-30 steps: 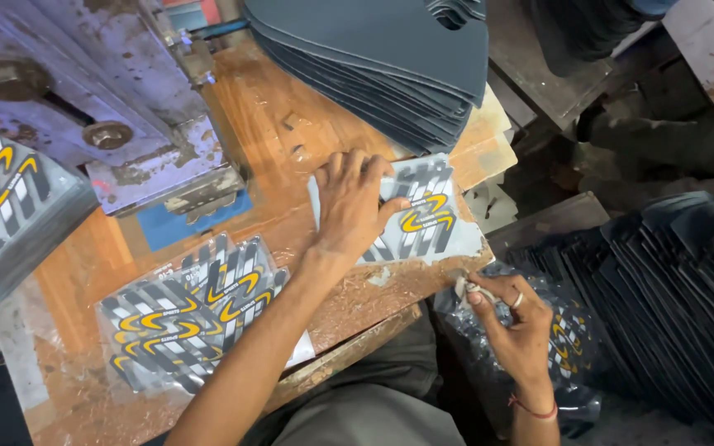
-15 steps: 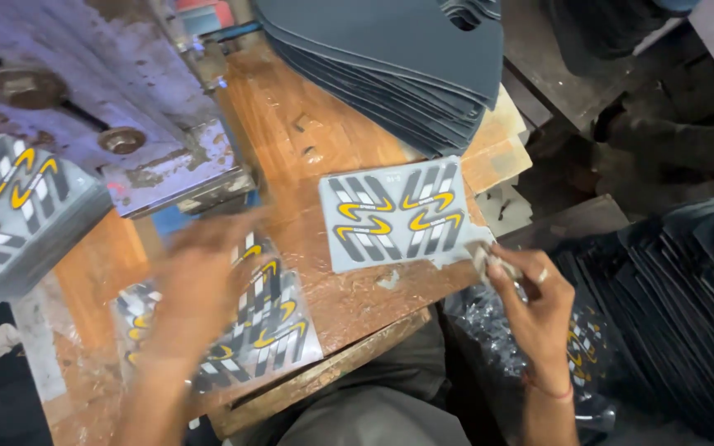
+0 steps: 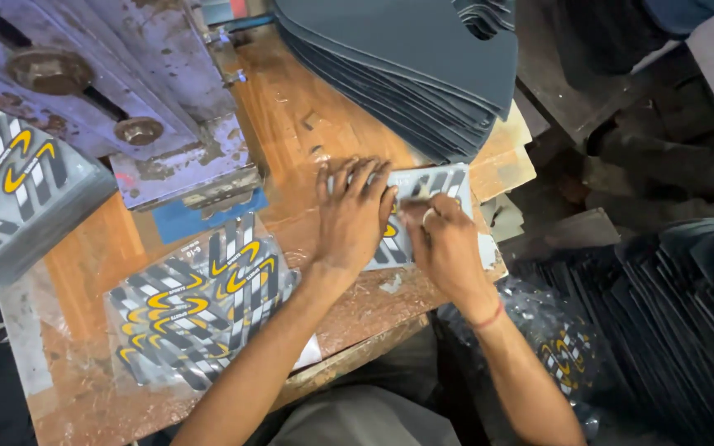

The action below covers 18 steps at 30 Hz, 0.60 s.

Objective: The person wipes the surface of a stack of printed sheets using a white cloth. They repeatedly rub the top sheet, then lift the stack to move it aside. The person then picks up another stack of similar printed sheets and continues wiping them with the cloth.

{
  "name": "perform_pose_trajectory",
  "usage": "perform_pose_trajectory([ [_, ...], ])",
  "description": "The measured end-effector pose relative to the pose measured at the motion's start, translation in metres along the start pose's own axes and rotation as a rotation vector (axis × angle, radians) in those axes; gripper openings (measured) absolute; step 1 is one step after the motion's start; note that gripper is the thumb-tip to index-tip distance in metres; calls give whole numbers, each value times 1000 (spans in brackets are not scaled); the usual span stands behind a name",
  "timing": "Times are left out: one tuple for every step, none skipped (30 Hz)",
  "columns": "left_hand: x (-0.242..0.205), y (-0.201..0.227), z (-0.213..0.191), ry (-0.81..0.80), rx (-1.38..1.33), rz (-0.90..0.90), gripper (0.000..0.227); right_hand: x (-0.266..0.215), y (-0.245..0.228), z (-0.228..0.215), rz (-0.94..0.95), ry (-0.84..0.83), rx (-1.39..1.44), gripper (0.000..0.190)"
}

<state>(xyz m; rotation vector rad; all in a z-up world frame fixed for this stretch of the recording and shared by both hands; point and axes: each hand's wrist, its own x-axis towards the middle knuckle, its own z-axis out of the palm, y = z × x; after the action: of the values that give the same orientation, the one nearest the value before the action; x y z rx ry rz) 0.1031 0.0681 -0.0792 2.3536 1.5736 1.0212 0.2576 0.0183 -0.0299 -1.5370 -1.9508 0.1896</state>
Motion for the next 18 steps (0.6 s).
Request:
perform_pose_trajectory([
  [0, 0, 0, -1, -1, 10, 39, -3, -5, -7, -27, -44, 110, 2],
  [-1, 0, 0, -5, -3, 29, 37, -7, -10, -14, -48, -81, 217, 4],
  [-1, -1, 1, -8, -4, 34, 37, -10, -7, -23, -44, -77, 216, 4],
  [-2, -1, 2, -10, -14, 41, 36, -15, -4, -33, 3, -168, 276, 8],
  [-2, -1, 4, -13, -24, 47, 35, -19, -1, -43, 49, -259, 337, 13],
  [-1, 0, 4, -15, -32, 50, 35, -27, 8, -46, 56, -257, 331, 13],
  [1, 1, 5, -17, -27, 54, 35, -35, 16, -49, 138, -172, 341, 13],
  [0, 2, 5, -19, -21, 49, 34, -44, 25, -53, 217, -94, 353, 14],
  [-3, 4, 6, -22, -27, 43, 34, -44, 26, -51, 220, -101, 348, 14],
  [-5, 5, 5, -12, -24, 46, 34, -44, 26, -49, 230, 44, 284, 11],
  [-5, 6, 5, -2, -22, 49, 34, -44, 27, -46, 238, 188, 217, 9],
  [-3, 7, 4, -4, -25, 60, 34, -43, 24, -40, 243, 198, 214, 9],
  [0, 8, 3, 18, -31, 58, 33, -41, 21, -33, 185, 218, 107, 10],
  [-1, 9, 2, 37, -36, 45, 33, -41, 18, -26, 126, 224, 3, 12],
  [-1, 11, 2, 32, -39, 45, 33, -48, 17, -25, 131, 222, 1, 12],
  [-2, 11, 2, 48, -40, 37, 32, -55, 15, -24, 123, 167, -59, 11],
  [-3, 11, 1, 64, -42, 28, 31, -62, 13, -22, 115, 111, -119, 10],
  [-2, 11, -1, 68, -39, 31, 31, -70, 9, -24, 111, 116, -118, 10],
])
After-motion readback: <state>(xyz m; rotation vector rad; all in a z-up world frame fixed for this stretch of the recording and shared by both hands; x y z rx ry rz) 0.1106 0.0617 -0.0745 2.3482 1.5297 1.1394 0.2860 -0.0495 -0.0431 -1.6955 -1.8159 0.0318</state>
